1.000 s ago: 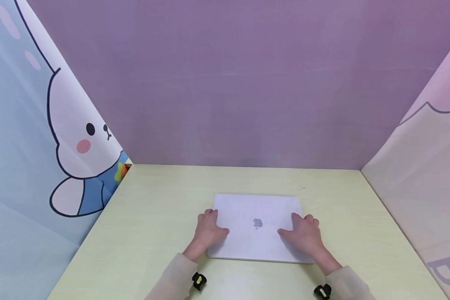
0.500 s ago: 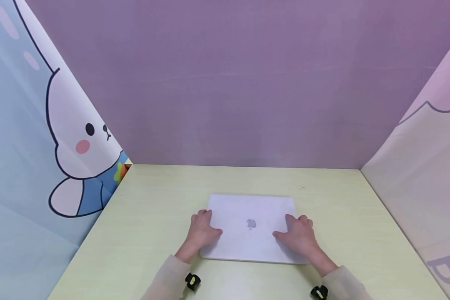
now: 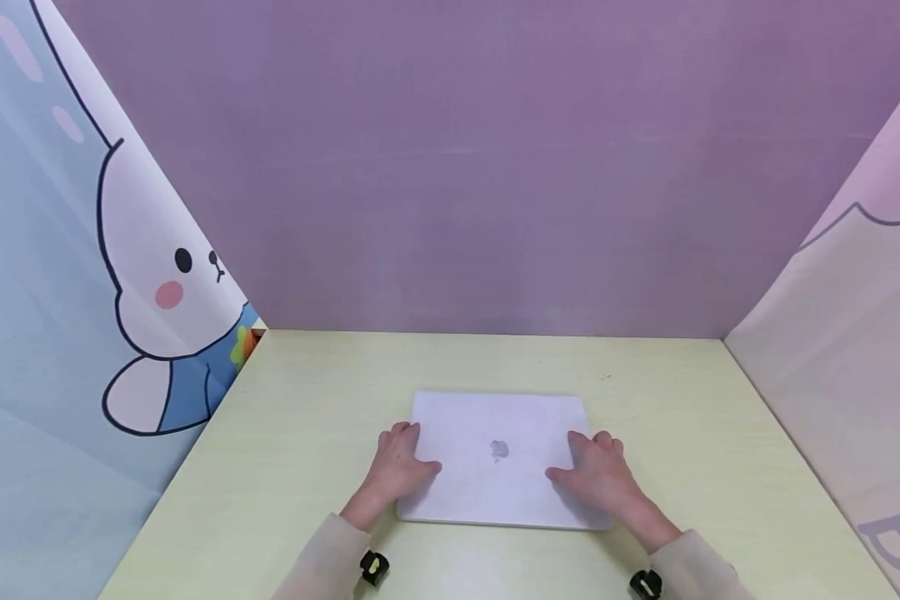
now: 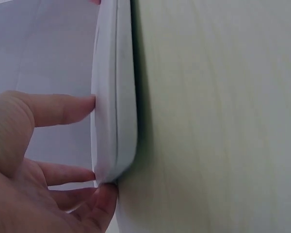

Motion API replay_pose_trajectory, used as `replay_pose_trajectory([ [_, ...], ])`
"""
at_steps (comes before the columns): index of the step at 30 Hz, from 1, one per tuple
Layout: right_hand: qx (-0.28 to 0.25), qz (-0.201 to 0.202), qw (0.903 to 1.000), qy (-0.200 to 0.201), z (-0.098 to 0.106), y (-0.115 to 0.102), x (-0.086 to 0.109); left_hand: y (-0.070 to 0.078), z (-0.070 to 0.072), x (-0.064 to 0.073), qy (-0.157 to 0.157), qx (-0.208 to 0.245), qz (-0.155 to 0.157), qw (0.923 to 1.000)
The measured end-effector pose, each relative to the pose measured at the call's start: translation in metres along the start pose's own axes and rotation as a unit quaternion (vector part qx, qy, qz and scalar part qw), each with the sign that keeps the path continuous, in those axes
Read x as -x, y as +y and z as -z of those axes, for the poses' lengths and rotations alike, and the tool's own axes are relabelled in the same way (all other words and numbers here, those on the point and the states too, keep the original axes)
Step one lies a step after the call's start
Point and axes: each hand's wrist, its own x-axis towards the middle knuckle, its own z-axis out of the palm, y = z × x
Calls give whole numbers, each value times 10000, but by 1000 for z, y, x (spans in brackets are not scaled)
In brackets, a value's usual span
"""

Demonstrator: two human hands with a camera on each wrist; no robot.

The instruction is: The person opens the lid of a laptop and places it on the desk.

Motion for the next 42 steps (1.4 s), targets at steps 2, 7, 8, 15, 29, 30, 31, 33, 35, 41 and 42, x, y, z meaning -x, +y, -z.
replay_pose_trajectory([
  [2, 90, 35, 9999, -52, 2, 0, 1, -2, 1, 1, -78, -16, -108, 9999],
  [7, 448, 203, 9988, -55, 5, -2, 4, -5, 3, 6, -243, -169, -403, 9987],
  [8, 566, 287, 9980, -20, 5, -3, 5, -6, 4, 7, -268, -227, -451, 9984],
  [15, 950, 1115, 9890, 196, 1, -12, 12, -13, 9, 18, -512, -633, -761, 9938],
  [29, 1102, 2626, 9581, 293, -17, -26, 24, -36, 19, 32, -1113, -1463, -1395, 9730],
  [30, 1153, 2694, 9557, 276, -19, -27, 25, -38, 21, 33, -1148, -1503, -1412, 9718],
  [31, 1179, 2759, 9536, 266, -20, -27, 25, -40, 21, 33, -1193, -1534, -1421, 9706],
  [33, 1233, 2864, 9498, 249, -23, -29, 27, -44, 23, 34, -1254, -1559, -1435, 9692],
  [35, 1329, 2967, 9453, 284, -25, -30, 27, -46, 24, 34, -1302, -1588, -1468, 9676],
  [41, 1709, 3186, 9312, 457, -30, -32, 27, -47, 28, 33, -1349, -1617, -1563, 9650],
  [42, 1763, 3195, 9299, 453, -30, -33, 26, -47, 28, 32, -1350, -1638, -1567, 9646],
])
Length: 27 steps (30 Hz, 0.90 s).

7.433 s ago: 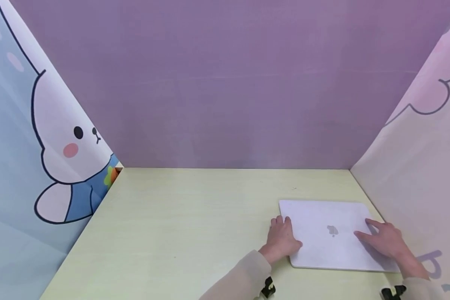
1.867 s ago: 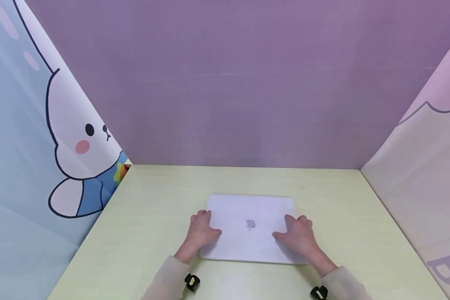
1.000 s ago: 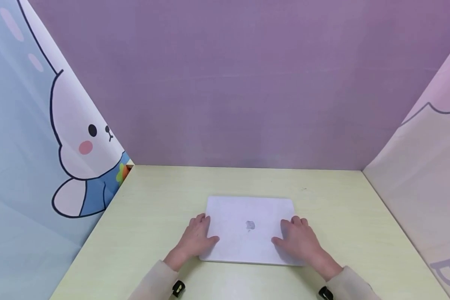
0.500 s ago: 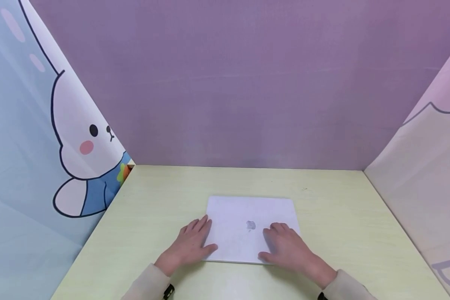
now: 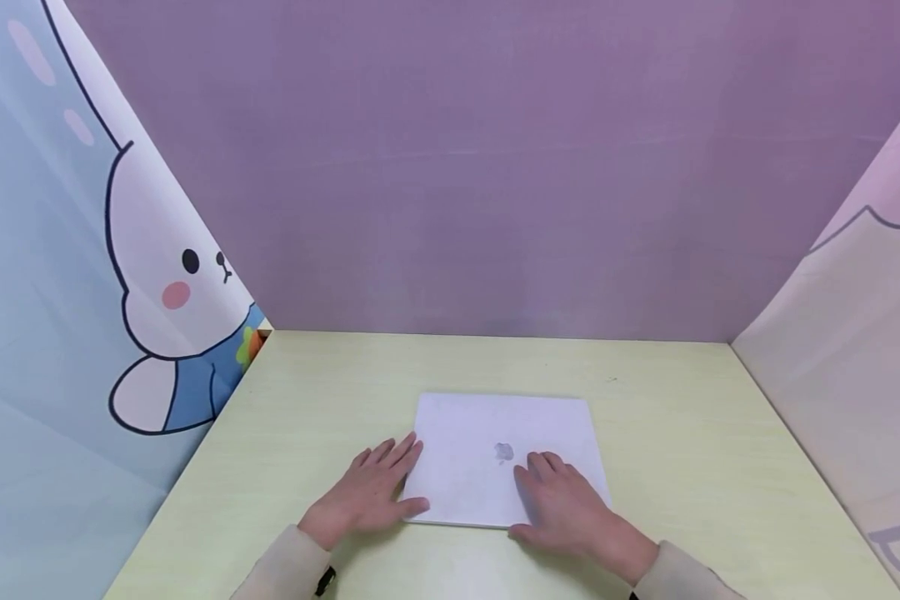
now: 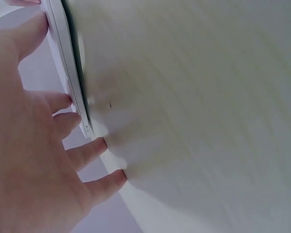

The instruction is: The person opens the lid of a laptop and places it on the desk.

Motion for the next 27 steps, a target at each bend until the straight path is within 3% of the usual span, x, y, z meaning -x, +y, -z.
replay_pose_trajectory([
  [8, 554, 315, 9980, -47, 0, 0, -4, 1, 0, -1, 11, -67, 40, 10000],
  [16, 1389, 939, 9854, 311, -1, 2, -5, 1, -1, -1, 32, 53, 7, 10000],
  [27, 1364, 1127, 9826, 557, 2, 2, -6, 1, 4, 2, -46, 287, -138, 9995],
])
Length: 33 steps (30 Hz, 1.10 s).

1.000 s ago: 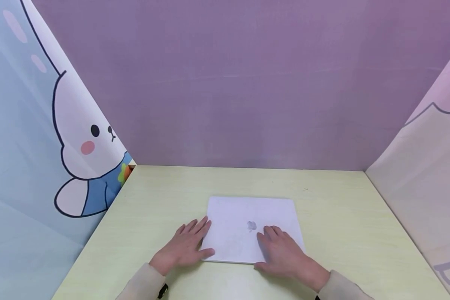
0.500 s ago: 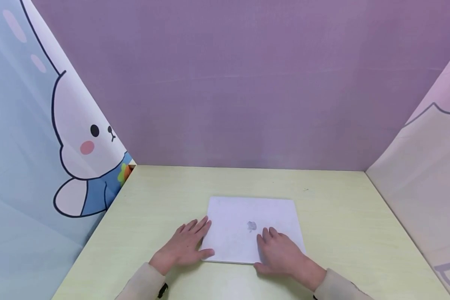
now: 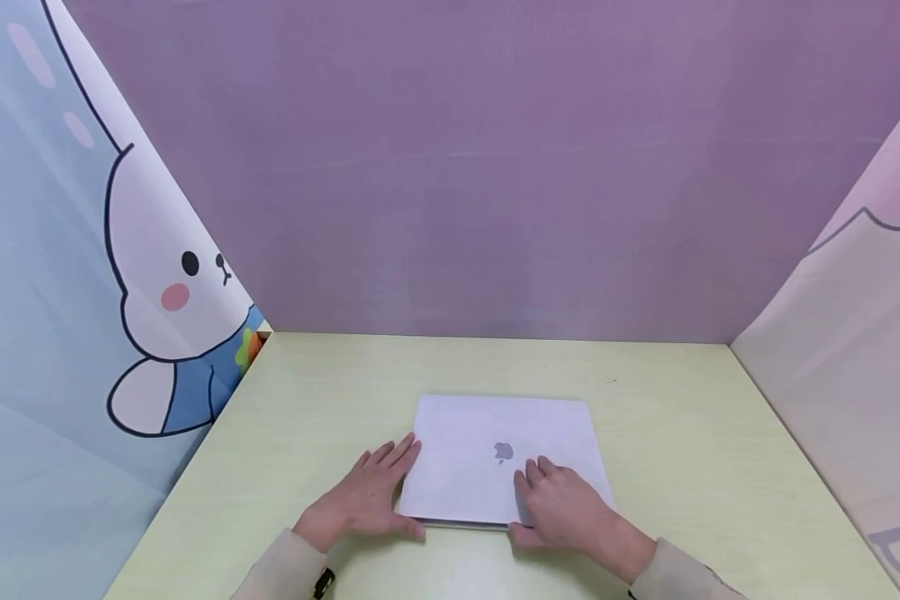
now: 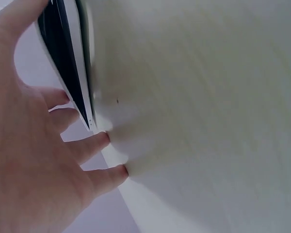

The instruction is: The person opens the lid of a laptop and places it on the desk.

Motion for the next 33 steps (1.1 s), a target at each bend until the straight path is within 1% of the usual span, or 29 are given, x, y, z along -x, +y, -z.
replay_pose_trajectory([
  [7, -76, -7, 9999, 92, 4, 3, -1, -2, -2, 1, 33, 6, -45, 10000],
  [11, -129, -7, 9998, 155, 7, 5, -2, -6, -2, 2, 97, 69, -127, 9998],
  [15, -258, -11, 9994, 237, 9, 8, -2, -10, -2, 2, 250, 302, -190, 9991],
  [18, -388, -24, 9984, 399, 11, 10, -2, -11, -2, 1, 321, 479, -187, 9982],
  [20, -434, -33, 9975, 563, 12, 12, -2, -11, -2, 1, 325, 520, -164, 9980],
  [23, -445, -36, 9959, 790, 12, 13, -2, -12, -2, 0, 278, 434, -208, 9985],
  [28, -454, -12, 9943, 962, 13, 15, -2, -11, -3, 0, 279, 406, -298, 9983],
  [33, -549, 28, 9918, 1154, 15, 18, -2, -8, -2, -1, 297, 442, -240, 9983],
])
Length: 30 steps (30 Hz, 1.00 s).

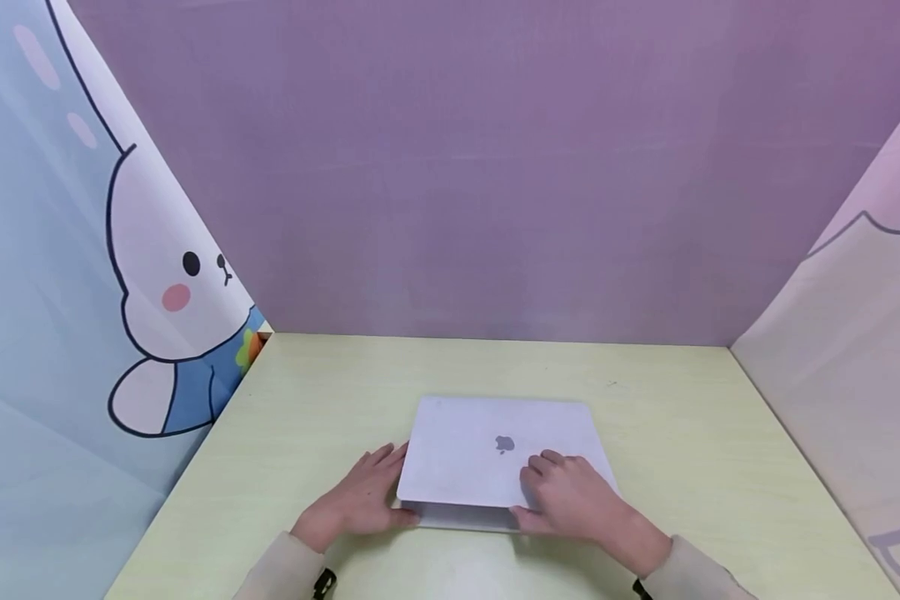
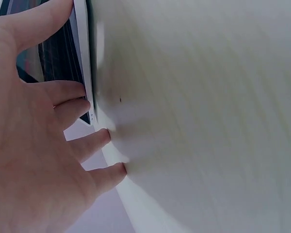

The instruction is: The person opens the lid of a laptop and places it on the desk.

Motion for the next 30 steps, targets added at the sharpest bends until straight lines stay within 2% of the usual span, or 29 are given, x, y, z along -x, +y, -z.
replay_pose_trajectory([
  [12, -109, 25, 9980, 620, 11, 5, -7, 3, 2, -2, -158, -22, 273, 9995],
  [18, -53, 52, 9970, 766, 13, 8, -10, 5, 3, -4, -197, -7, 420, 9989],
  [30, -232, 29, 9935, 1117, 21, 14, -20, 8, 3, -3, -253, -293, 444, 9983],
])
